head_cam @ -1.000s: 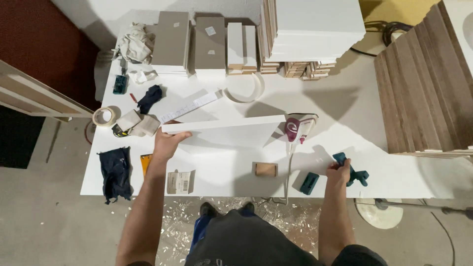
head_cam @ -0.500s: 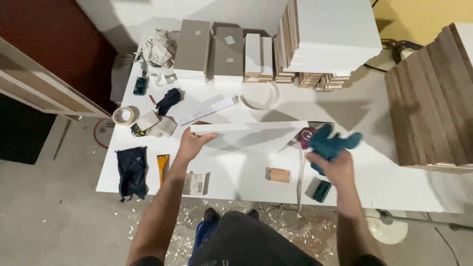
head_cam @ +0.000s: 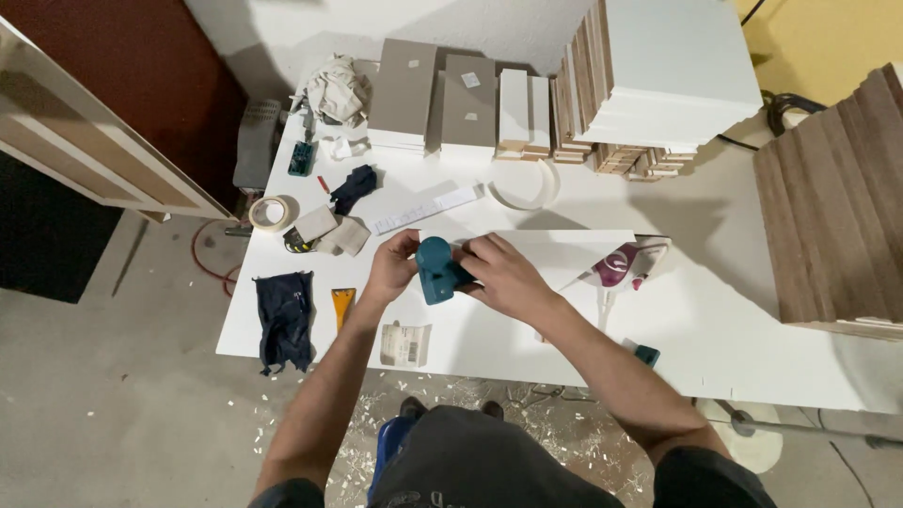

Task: The person uses a handheld electric sander on a small wooden block, then places it on a white board. They proceed to sand the edges of the white board by hand using a sanding block, moving along the sides and corners.

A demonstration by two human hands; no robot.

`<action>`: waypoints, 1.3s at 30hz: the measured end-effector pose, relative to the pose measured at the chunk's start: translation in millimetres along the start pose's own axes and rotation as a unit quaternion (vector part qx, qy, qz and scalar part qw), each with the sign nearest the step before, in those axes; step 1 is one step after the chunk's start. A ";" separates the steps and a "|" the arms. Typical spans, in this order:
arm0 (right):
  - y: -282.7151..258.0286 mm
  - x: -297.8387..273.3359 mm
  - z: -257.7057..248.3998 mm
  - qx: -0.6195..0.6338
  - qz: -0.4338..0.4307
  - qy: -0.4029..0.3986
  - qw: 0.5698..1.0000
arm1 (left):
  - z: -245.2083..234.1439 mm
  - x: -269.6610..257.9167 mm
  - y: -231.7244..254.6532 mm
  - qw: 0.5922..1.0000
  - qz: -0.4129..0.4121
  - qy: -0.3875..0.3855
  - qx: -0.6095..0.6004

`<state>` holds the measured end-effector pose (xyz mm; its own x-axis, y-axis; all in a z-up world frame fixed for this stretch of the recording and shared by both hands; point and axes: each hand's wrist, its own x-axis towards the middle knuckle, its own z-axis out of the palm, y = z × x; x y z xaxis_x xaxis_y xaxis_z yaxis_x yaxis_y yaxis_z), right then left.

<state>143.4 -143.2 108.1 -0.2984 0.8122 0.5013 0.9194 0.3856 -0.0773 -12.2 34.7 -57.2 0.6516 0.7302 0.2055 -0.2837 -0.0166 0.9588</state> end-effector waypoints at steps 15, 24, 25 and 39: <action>5.5 8.7 35.3 -0.101 0.047 0.006 0.994 | -3.5 3.4 -8.7 0.994 -0.017 -0.065 -0.081; 11.6 28.2 17.0 -0.099 0.075 -0.095 0.988 | -1.4 2.1 22.7 0.996 -0.003 -0.087 -0.018; 12.3 31.9 14.0 -0.098 0.076 -0.095 0.988 | 0.5 0.6 29.6 0.996 -0.004 -0.087 -0.018; 21.8 48.4 0.8 -0.056 0.133 -0.339 0.930 | -14.5 -11.8 117.7 0.988 -0.151 -0.006 -0.017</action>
<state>148.8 -95.1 130.0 -0.1153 0.9761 -0.1844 0.9933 0.1151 -0.0116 -63.5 34.0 50.3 0.7182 0.6905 -0.0860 -0.0986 0.2233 0.9698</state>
